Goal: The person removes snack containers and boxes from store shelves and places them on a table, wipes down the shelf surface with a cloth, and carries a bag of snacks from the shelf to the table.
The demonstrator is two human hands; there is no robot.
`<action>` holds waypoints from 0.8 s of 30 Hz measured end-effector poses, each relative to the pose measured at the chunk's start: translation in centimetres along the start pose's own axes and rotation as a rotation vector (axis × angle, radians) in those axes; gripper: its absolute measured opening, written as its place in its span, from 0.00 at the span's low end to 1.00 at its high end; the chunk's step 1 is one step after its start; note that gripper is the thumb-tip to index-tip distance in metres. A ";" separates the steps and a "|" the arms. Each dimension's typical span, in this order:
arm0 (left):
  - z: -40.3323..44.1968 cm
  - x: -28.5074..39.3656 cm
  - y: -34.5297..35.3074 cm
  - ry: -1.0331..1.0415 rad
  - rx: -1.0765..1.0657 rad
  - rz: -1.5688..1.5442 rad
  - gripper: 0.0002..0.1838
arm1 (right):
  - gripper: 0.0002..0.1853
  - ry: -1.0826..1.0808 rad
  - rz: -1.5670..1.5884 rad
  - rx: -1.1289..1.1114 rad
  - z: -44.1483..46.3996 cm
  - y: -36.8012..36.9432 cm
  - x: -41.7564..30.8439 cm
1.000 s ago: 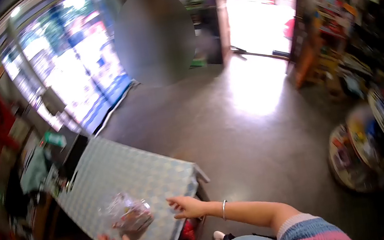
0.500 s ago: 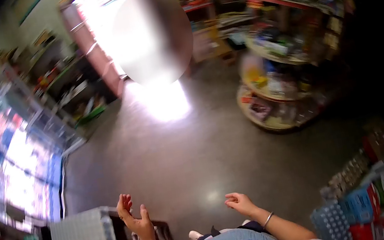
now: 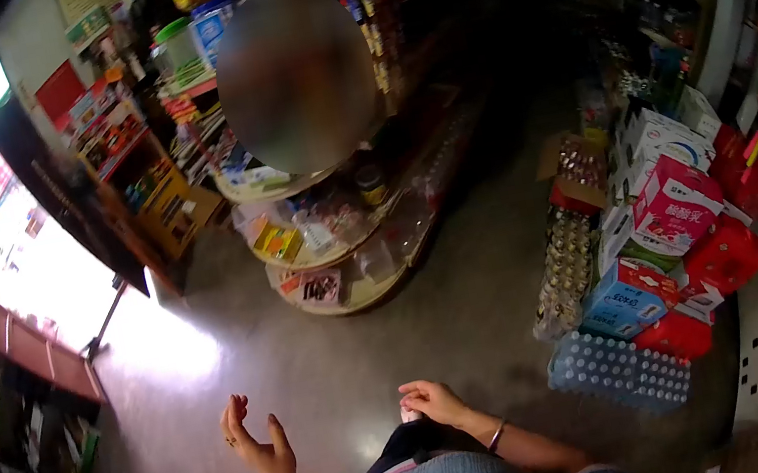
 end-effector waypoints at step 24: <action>22.4 13.8 50.2 0.321 -0.559 -0.510 0.32 | 0.17 -0.153 0.260 0.710 15.8 -36.3 -6.2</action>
Point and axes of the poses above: each hand's wrist, its own z-axis towards the middle knuckle, its own y-axis out of the palm, x = y × z, the point moved 2 cm from there along z, towards the middle knuckle, and after that the axes turned 3 degrees about x, right-handed, at the moved point
